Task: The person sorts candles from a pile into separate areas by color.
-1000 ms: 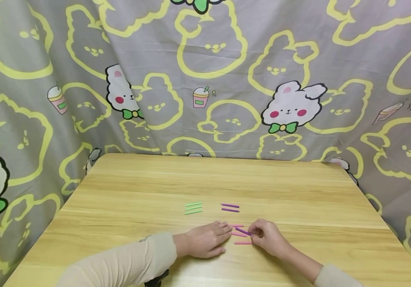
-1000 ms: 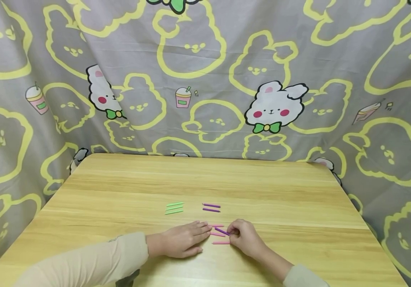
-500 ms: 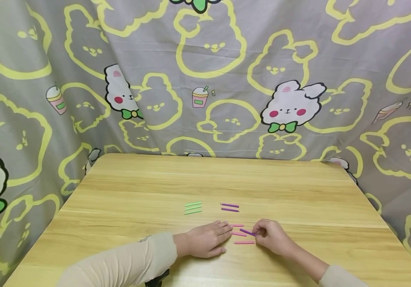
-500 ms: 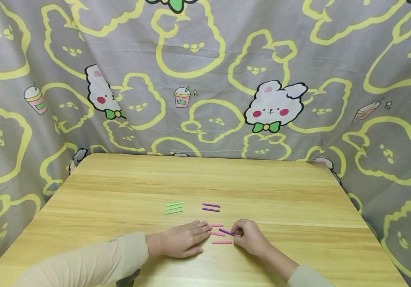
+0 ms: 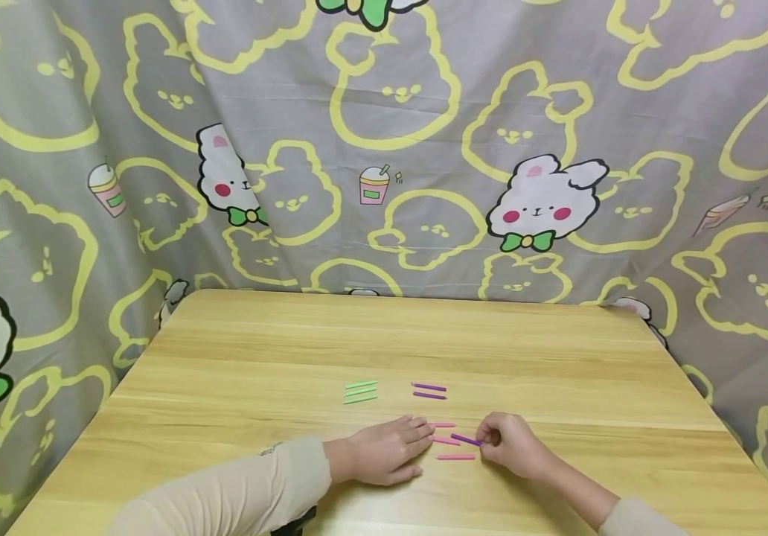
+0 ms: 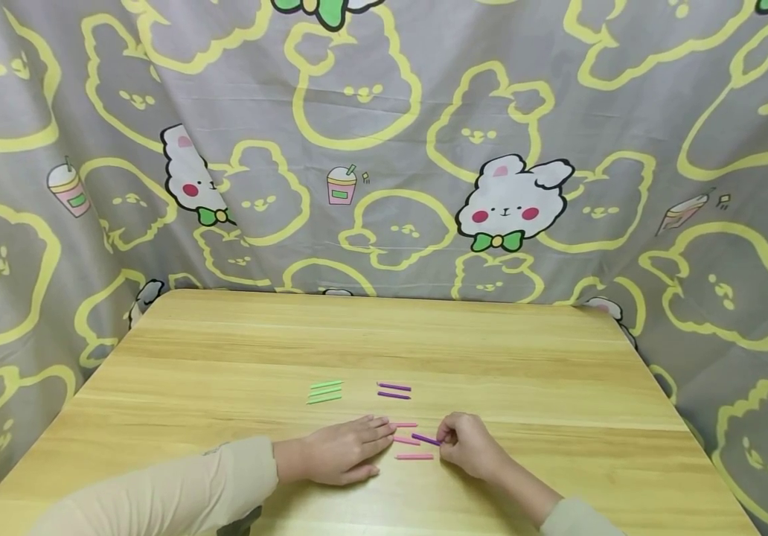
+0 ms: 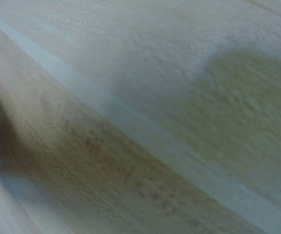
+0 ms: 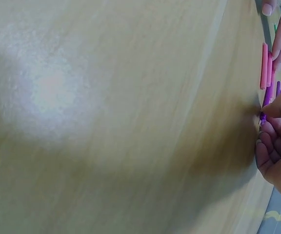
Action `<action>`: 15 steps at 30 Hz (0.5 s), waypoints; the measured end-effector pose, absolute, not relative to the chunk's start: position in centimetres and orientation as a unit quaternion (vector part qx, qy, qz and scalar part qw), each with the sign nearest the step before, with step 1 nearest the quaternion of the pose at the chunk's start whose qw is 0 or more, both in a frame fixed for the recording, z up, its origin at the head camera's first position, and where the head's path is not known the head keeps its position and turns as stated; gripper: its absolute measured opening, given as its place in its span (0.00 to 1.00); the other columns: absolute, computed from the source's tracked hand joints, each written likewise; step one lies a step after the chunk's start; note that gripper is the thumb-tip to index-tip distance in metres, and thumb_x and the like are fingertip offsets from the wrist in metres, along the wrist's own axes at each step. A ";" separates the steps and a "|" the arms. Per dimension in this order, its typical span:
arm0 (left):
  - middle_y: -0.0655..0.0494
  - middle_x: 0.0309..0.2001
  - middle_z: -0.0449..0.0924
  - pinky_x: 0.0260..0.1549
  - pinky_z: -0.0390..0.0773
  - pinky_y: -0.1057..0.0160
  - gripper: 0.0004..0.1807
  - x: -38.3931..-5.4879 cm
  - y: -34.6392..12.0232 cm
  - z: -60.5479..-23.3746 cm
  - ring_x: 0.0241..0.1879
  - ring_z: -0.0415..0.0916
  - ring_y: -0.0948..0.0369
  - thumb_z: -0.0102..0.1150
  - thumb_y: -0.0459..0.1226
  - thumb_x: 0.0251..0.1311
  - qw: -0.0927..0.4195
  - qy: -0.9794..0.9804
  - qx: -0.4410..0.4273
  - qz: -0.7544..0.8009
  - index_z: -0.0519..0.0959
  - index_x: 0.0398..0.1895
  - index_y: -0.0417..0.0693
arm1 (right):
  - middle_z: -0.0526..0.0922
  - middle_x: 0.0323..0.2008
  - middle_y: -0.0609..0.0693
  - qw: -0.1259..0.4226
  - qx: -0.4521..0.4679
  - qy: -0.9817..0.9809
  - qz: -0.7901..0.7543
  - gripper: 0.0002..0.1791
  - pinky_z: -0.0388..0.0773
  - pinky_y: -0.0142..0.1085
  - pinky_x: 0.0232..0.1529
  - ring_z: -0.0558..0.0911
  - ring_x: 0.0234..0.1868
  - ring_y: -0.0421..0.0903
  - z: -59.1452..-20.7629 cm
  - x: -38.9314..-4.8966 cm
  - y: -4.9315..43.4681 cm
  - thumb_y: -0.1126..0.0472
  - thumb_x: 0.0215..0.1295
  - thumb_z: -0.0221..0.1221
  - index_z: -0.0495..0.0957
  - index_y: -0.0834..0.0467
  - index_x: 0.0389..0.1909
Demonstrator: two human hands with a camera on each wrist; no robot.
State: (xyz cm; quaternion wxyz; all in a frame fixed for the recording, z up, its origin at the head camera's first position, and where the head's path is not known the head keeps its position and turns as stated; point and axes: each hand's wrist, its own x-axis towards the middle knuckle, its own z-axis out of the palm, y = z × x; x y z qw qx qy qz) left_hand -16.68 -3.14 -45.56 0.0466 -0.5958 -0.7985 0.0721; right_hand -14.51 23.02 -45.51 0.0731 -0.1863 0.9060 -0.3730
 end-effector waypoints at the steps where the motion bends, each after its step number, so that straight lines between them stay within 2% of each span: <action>1: 0.48 0.65 0.66 0.64 0.64 0.61 0.27 -16.7 -3.1 -45.6 0.65 0.64 0.56 0.37 0.49 0.70 0.046 -0.799 -0.595 0.073 0.67 0.63 0.42 | 0.77 0.23 0.52 0.074 -0.186 0.906 -0.372 0.04 0.72 0.24 0.25 0.68 0.25 0.30 -45.5 -14.5 23.0 0.74 0.46 0.59 0.77 0.64 0.25; 7: 0.49 0.65 0.66 0.65 0.62 0.63 0.28 -16.7 -3.1 -45.6 0.66 0.62 0.58 0.36 0.49 0.70 0.037 -0.801 -0.591 0.082 0.64 0.65 0.42 | 0.76 0.22 0.46 0.084 -0.191 0.906 -0.368 0.04 0.71 0.24 0.24 0.68 0.23 0.30 -45.1 -14.6 23.0 0.74 0.47 0.60 0.77 0.63 0.23; 15: 0.50 0.66 0.65 0.65 0.61 0.63 0.28 -16.6 -3.1 -45.7 0.66 0.61 0.58 0.36 0.49 0.70 0.031 -0.804 -0.589 0.079 0.64 0.65 0.42 | 0.76 0.21 0.44 0.096 -0.200 0.899 -0.377 0.04 0.71 0.24 0.23 0.68 0.22 0.29 -45.2 -14.9 23.5 0.73 0.48 0.61 0.78 0.61 0.22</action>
